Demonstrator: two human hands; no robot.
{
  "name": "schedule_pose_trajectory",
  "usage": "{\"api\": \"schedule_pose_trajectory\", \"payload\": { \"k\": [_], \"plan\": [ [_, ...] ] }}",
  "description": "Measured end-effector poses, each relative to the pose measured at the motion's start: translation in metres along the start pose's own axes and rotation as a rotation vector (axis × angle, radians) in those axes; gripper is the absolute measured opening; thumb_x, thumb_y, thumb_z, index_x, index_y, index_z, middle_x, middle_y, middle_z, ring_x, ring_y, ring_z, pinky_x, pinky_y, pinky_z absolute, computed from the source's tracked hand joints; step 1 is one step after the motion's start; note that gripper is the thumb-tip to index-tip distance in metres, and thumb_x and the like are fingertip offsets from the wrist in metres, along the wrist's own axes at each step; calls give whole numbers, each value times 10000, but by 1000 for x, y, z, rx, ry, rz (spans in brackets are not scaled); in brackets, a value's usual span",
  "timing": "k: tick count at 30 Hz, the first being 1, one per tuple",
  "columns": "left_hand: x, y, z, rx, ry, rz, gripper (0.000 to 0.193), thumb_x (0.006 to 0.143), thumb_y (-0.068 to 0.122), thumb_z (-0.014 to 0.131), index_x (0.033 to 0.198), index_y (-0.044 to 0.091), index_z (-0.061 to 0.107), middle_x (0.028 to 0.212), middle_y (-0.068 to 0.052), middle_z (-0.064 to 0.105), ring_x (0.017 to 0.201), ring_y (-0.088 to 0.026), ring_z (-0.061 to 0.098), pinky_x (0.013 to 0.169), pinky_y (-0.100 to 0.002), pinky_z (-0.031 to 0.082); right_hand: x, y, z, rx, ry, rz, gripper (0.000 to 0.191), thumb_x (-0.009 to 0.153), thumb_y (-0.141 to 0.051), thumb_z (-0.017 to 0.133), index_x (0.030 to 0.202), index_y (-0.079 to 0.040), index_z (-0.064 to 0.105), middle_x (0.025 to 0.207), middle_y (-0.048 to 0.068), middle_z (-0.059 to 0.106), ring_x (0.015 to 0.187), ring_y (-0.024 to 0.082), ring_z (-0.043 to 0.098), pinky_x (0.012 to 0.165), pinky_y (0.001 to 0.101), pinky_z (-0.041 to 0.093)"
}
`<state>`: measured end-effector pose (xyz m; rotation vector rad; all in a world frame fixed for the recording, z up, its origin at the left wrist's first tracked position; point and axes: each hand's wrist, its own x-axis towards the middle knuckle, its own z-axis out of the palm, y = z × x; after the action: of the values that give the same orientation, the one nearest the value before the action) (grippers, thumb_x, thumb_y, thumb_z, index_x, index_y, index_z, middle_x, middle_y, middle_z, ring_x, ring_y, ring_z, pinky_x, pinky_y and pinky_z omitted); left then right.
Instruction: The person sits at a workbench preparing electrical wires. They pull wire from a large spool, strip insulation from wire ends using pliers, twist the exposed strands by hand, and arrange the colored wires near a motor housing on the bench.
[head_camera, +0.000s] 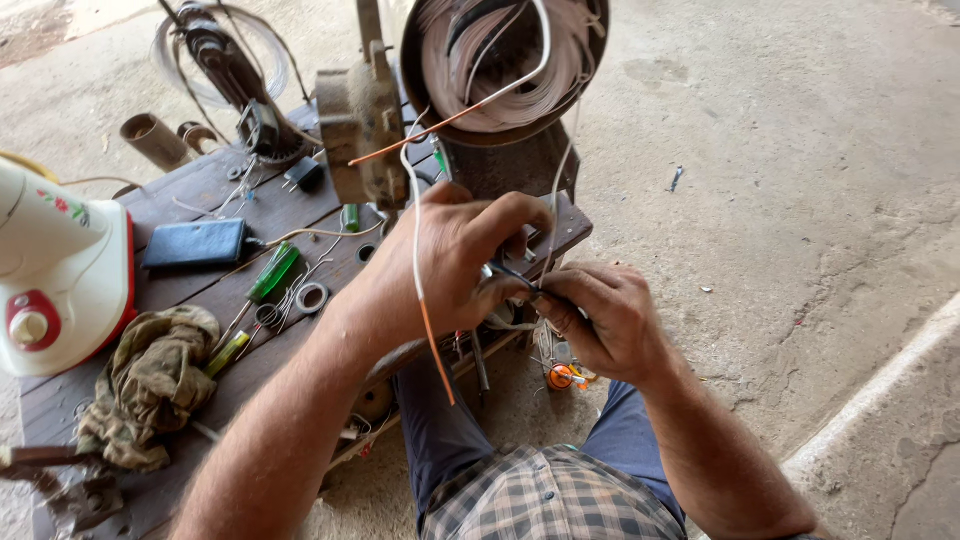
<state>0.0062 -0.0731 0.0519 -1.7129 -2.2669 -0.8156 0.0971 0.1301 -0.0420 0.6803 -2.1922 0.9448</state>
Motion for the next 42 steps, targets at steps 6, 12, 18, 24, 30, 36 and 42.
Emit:
{"api": "schedule_pose_trajectory", "payload": {
  "k": [6,12,18,24,30,36,42],
  "plan": [
    [2,11,7,79,-79,75,578,737,36,663,1310,114,675,1082,-97,770,945,-305,727,863,-430,513,-3,1,-3,-105,60,-81,135,934,-126,746,998,-33,671,862,103,704,723,237,705,644,395,553],
    [1,14,15,162,-91,-2,390,721,39,660,1098,124,714,967,-56,770,888,-280,741,876,-443,515,-14,2,3,-112,118,-10,129,968,-145,733,1006,-27,696,802,95,699,628,224,674,561,395,520],
    [7,20,34,161,109,8,361,700,-30,658,1026,103,731,953,-58,755,871,-270,735,717,-404,569,-27,6,18,412,236,327,200,1087,-210,639,1005,-34,685,698,60,624,568,160,613,515,307,471],
    [-4,10,44,87,181,-1,436,651,-54,629,1057,78,717,957,-90,711,913,-315,701,795,-419,577,-30,14,41,1530,401,851,215,1081,-141,603,978,31,682,711,93,655,490,121,571,425,262,418],
    [-13,-6,43,-23,184,-23,329,730,-1,678,1051,71,698,962,-95,711,932,-329,694,776,-420,579,-36,21,12,502,312,420,276,1108,-211,598,1207,29,691,925,80,719,769,126,697,673,284,569],
    [-13,-3,37,-36,167,-69,205,826,80,731,1029,71,706,887,-103,696,909,-347,686,713,-458,552,-9,6,-7,-507,239,-210,261,978,-164,801,1157,-6,696,1022,123,682,895,237,708,753,360,615],
    [-11,-4,40,1,185,-63,279,766,33,692,1041,76,697,904,-89,696,932,-338,691,744,-448,563,3,-8,-18,-590,103,-266,259,938,-139,818,1108,35,732,1002,127,683,804,228,696,667,366,566]
  ]
}}
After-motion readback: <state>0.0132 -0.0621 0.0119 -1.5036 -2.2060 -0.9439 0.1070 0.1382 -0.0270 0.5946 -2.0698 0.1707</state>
